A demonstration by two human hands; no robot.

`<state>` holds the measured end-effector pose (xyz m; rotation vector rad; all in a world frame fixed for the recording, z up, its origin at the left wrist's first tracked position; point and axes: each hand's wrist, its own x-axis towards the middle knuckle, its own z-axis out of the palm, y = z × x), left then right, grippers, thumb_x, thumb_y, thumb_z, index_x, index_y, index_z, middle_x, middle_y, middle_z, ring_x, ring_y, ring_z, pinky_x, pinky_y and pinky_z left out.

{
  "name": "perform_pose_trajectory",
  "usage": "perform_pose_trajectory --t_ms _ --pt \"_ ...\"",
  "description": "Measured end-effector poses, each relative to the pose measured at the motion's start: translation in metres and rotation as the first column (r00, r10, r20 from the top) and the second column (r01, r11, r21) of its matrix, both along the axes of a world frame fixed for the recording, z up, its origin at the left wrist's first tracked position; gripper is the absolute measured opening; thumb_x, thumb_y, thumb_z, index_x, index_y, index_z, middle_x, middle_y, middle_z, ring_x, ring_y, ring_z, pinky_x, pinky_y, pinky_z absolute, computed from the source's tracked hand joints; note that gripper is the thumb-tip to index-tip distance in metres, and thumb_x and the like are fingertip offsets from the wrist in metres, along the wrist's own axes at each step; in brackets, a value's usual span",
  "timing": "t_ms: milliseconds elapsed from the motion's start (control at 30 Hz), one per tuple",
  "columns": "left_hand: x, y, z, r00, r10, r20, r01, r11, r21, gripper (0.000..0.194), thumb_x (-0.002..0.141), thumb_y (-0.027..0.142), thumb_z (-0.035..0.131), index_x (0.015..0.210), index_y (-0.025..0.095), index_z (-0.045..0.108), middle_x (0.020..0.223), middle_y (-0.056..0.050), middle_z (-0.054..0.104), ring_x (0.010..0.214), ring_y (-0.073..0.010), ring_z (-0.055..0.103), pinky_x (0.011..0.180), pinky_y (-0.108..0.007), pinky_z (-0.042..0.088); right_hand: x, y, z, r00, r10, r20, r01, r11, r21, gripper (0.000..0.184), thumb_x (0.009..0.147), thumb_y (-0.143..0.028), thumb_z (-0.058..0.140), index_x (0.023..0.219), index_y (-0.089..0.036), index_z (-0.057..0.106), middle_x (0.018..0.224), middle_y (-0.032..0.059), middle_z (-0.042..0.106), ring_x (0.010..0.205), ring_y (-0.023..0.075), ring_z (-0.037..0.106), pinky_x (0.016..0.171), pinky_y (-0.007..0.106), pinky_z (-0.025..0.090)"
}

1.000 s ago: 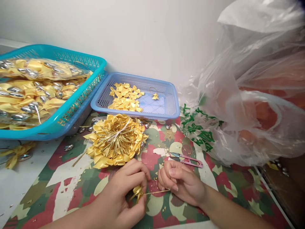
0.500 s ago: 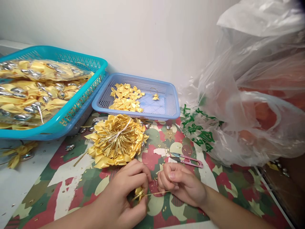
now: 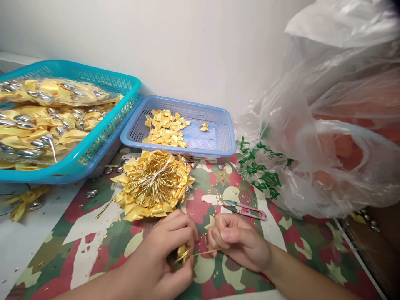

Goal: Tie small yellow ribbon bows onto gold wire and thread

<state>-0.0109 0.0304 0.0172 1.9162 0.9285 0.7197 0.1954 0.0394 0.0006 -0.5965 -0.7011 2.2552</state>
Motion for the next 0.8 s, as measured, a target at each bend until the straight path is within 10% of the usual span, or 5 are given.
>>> perform_pose_trajectory --t_ms 800 --pt "-0.0007 -0.0013 -0.0042 1.0 -0.016 -0.003 0.016 1.0 -0.018 0.015 0.077 0.008 0.051 0.071 0.021 0.044 0.079 -0.001 0.056 0.076 -0.0181 0.052 0.066 -0.029 0.041 -0.0013 0.0002 0.0038 0.999 0.012 -0.051 -0.014 0.999 -0.039 0.039 0.078 -0.025 0.074 0.061 -0.02 0.039 0.051 -0.0083 0.033 0.055 0.0095 0.032 0.06 0.025 0.032"
